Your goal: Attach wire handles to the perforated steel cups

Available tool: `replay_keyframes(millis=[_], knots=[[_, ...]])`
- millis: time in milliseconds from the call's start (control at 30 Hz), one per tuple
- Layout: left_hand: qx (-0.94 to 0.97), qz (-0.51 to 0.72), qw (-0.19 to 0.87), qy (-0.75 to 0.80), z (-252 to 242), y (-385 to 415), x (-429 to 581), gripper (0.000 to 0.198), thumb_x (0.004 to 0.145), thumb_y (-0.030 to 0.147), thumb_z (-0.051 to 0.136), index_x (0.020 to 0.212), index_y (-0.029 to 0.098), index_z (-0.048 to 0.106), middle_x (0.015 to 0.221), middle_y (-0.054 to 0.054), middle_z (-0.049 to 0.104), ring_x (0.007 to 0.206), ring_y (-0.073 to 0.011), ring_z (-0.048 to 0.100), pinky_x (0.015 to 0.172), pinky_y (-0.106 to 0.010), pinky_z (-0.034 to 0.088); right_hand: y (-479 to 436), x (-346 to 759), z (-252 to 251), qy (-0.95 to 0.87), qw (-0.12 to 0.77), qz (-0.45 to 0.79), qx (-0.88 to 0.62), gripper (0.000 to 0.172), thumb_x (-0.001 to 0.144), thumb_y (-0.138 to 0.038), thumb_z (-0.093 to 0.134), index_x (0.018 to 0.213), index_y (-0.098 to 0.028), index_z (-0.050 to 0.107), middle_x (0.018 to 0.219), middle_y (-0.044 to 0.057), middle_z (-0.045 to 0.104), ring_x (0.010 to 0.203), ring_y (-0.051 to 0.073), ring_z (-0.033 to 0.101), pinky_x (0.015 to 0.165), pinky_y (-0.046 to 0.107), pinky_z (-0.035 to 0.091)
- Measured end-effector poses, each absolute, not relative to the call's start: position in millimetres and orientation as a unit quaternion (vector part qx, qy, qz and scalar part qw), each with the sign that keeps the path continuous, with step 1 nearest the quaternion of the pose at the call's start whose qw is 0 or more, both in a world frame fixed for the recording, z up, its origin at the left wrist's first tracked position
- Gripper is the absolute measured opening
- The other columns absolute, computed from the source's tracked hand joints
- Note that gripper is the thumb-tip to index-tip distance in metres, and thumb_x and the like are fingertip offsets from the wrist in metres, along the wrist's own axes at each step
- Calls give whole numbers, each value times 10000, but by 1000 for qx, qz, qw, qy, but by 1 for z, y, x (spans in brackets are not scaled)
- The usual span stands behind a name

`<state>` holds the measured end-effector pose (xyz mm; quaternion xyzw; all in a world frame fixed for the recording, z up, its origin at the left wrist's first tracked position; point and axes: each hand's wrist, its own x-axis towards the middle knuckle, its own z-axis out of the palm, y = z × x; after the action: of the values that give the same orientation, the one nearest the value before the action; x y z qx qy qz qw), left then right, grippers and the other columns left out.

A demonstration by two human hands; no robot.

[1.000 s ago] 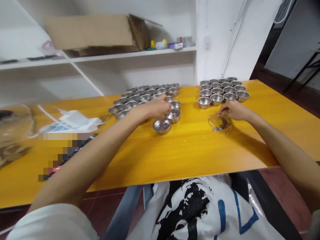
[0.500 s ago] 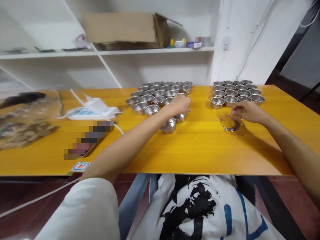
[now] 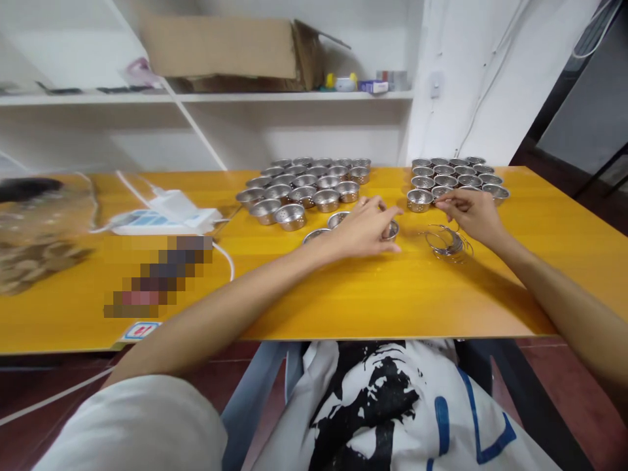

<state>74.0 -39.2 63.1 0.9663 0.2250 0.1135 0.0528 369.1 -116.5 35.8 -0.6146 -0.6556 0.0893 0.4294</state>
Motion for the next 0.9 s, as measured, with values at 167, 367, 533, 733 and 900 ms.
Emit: replay_keyframes(millis=[167,367,533,733,900], knots=[[927,253,138,239,20,-56,58,1100,742,731,949,1633,291,476,1581,-196,539,1539,-438,487,1306,-612,429,-120,342,32,-649,458,184,-579,432,913,-675,828,987,-269,700,731,12,703,622,193,669,586,323,544],[891,265,274,248,-7,-43,58,918,796,425,952,1556,266,464,1624,-177,589,1533,-375,590,1311,-565,457,-130,322,28,-652,475,284,-518,486,934,-740,788,1038,-266,813,917,58,788,620,178,649,561,345,530],[879,268,332,213,-4,-47,58,887,775,315,908,1547,273,473,1608,-165,620,1504,-352,630,1286,-537,485,-135,313,29,-651,486,307,-497,518,816,-641,931,1184,-296,811,1156,99,833,1026,302,793,765,406,650],[870,261,375,183,-4,-59,58,930,747,346,923,1557,283,470,1584,-154,636,1499,-340,636,1287,-513,487,-139,305,35,-653,492,330,-472,462,874,-672,870,1104,-280,783,1043,74,826,764,222,762,576,344,586],[847,293,384,223,-5,-64,62,1051,707,314,944,1604,285,396,1461,-128,723,1386,-333,710,1247,-530,507,-138,304,30,-678,437,316,-500,434,959,-637,811,1159,-252,782,841,27,786,525,127,612,459,270,451]])
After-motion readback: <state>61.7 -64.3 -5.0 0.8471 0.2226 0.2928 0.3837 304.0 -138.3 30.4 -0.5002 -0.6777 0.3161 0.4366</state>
